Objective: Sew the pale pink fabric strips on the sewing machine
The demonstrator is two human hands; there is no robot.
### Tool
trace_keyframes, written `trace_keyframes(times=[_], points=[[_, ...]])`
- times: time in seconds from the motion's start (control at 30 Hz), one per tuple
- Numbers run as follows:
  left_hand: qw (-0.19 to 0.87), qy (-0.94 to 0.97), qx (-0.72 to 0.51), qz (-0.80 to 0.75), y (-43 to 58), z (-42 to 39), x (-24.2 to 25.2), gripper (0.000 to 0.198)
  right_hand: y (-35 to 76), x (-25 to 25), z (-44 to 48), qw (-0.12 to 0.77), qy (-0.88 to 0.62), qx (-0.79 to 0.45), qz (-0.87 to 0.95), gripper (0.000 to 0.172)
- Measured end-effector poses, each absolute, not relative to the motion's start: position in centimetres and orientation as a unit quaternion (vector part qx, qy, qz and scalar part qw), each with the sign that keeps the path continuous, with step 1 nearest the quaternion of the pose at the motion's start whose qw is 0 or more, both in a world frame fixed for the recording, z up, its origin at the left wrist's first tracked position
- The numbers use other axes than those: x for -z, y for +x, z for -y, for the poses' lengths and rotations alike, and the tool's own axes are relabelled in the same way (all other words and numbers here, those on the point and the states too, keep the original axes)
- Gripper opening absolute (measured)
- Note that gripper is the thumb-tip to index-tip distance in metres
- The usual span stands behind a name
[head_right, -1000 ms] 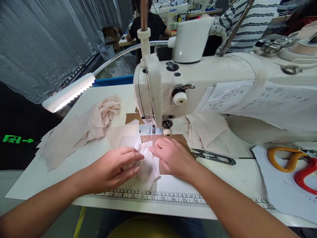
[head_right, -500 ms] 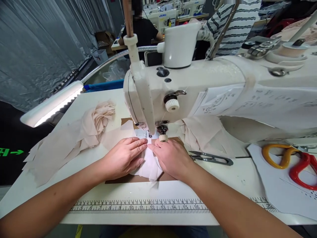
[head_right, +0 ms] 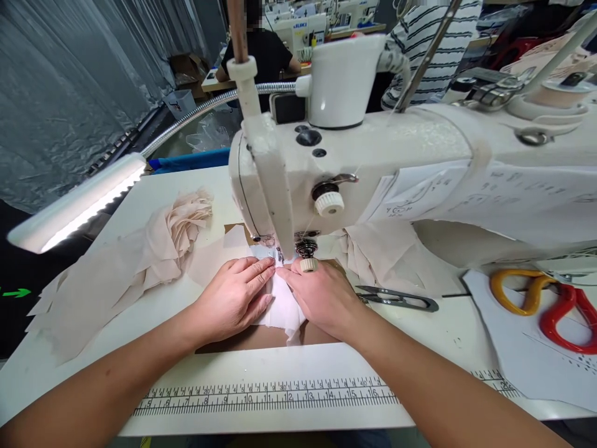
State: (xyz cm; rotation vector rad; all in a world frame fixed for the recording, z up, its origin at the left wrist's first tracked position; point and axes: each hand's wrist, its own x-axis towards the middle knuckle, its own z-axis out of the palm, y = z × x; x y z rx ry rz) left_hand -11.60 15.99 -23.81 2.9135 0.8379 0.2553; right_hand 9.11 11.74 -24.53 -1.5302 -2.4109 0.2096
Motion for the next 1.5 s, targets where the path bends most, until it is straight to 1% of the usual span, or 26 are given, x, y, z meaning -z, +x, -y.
trace_keyframes(times=[0.07, 0.13, 0.2, 0.23, 0.3, 0.4, 0.43, 0.47, 0.5, 0.57, 0.63, 0.67, 0.7, 0.73, 0.77, 0.83, 0.87, 0.93, 1.0, 1.07, 1.13, 1.17, 1.23, 1.33, 1.43, 1.5], points=[[0.05, 0.954, -0.07, -0.288, -12.0, -15.9, 23.4, 0.048, 9.2, 24.0, -11.6, 0.154, -0.539, -0.105, 0.822, 0.037], [0.068, 0.947, -0.053, -0.31, -12.8, -15.9, 22.4, 0.058, 9.1, 23.4, -11.3, 0.164, -0.552, -0.148, 0.804, 0.033], [0.099, 0.937, -0.032, -0.333, -14.1, -15.7, 21.2, 0.07, 8.9, 22.7, -10.9, 0.157, -0.561, -0.177, 0.793, 0.03], [0.117, 0.93, -0.02, -0.347, -14.8, -15.6, 20.5, 0.072, 8.7, 22.5, -10.7, 0.15, -0.563, -0.18, 0.792, 0.029], [0.152, 0.914, 0.008, -0.375, -16.1, -15.2, 19.2, 0.063, 8.3, 22.1, -10.2, 0.136, -0.567, -0.165, 0.795, 0.025], [0.205, 0.886, 0.049, -0.413, -17.5, -14.6, 18.2, 0.03, 7.9, 21.7, -9.5, 0.124, -0.57, -0.161, 0.796, 0.014], [0.218, 0.879, 0.055, -0.42, -17.8, -14.4, 18.1, 0.021, 7.9, 21.6, -9.3, 0.127, -0.568, -0.172, 0.795, 0.016], [0.227, 0.874, 0.054, -0.426, -18.2, -14.2, 18.1, 0.019, 7.9, 21.5, -9.1, 0.135, -0.565, -0.189, 0.792, 0.019], [0.234, 0.869, 0.049, -0.432, -18.5, -14.1, 18.2, 0.021, 7.9, 21.4, -8.9, 0.141, -0.563, -0.207, 0.788, 0.019], [0.252, 0.863, 0.03, -0.438, -19.2, -13.9, 18.4, 0.026, 7.8, 21.1, -8.5, 0.141, -0.566, -0.223, 0.781, 0.011], [0.287, 0.85, 0.01, -0.442, -20.0, -13.7, 18.7, 0.029, 7.6, 20.9, -8.1, 0.112, -0.588, -0.202, 0.776, 0.026], [0.308, 0.84, -0.002, -0.446, -20.5, -13.7, 18.9, 0.03, 7.4, 20.9, -7.9, 0.089, -0.601, -0.185, 0.772, 0.031], [0.327, 0.829, -0.017, -0.453, -20.9, -13.7, 19.1, 0.031, 7.2, 20.8, -7.7, 0.067, -0.615, -0.171, 0.767, 0.027], [0.342, 0.818, -0.035, -0.461, -21.2, -13.8, 19.4, 0.032, 7.1, 20.8, -7.4, 0.049, -0.627, -0.163, 0.761, 0.017], [0.35, 0.808, -0.054, -0.47, -21.5, -13.8, 19.7, 0.033, 7.0, 20.8, -7.2, 0.036, -0.636, -0.161, 0.754, 0.015], [0.35, 0.795, -0.09, -0.487, -22.0, -14.0, 20.3, 0.032, 7.0, 20.8, -6.8, 0.029, -0.644, -0.159, 0.747, 0.023], [0.348, 0.79, -0.105, -0.493, -22.1, -14.0, 20.5, 0.031, 7.0, 20.8, -6.6, 0.047, -0.642, -0.164, 0.747, 0.024], [0.353, 0.78, -0.126, -0.501, -22.2, -14.0, 20.9, 0.031, 7.3, 20.9, -6.4, 0.126, -0.636, -0.209, 0.732, 0.021], [0.368, 0.768, -0.139, -0.506, -22.1, -14.0, 21.2, 0.033, 7.6, 21.0, -6.2, 0.237, -0.625, -0.324, 0.67, 0.016], [0.379, 0.757, -0.14, -0.514, -22.1, -14.1, 21.2, 0.038, 7.8, 21.2, -6.0, 0.319, -0.598, -0.469, 0.567, 0.017], [0.381, 0.751, -0.131, -0.522, -22.2, -14.3, 21.2, 0.043, 8.1, 21.4, -5.7, 0.353, -0.565, -0.573, 0.478, 0.022], [0.382, 0.752, -0.121, -0.524, -22.3, -14.5, 21.1, 0.046, 8.4, 21.5, -5.5, 0.356, -0.553, -0.601, 0.455, 0.024], [0.38, 0.758, -0.089, -0.523, -22.7, -15.0, 20.9, 0.05, 9.2, 21.5, -4.9, 0.341, -0.54, -0.624, 0.451, 0.025], [0.338, 0.779, -0.025, -0.527, -23.5, -15.6, 20.4, 0.051, 11.1, 21.1, -3.6, 0.248, -0.53, -0.635, 0.504, 0.021], [0.206, 0.813, 0.031, -0.544, -24.1, -15.3, 19.6, 0.052, 13.1, 20.2, -2.3, 0.131, -0.536, -0.594, 0.585, 0.02], [0.104, 0.834, 0.035, -0.54, -24.1, -14.8, 19.0, 0.049, 14.2, 19.3, -1.7, 0.086, -0.534, -0.55, 0.637, 0.022]])
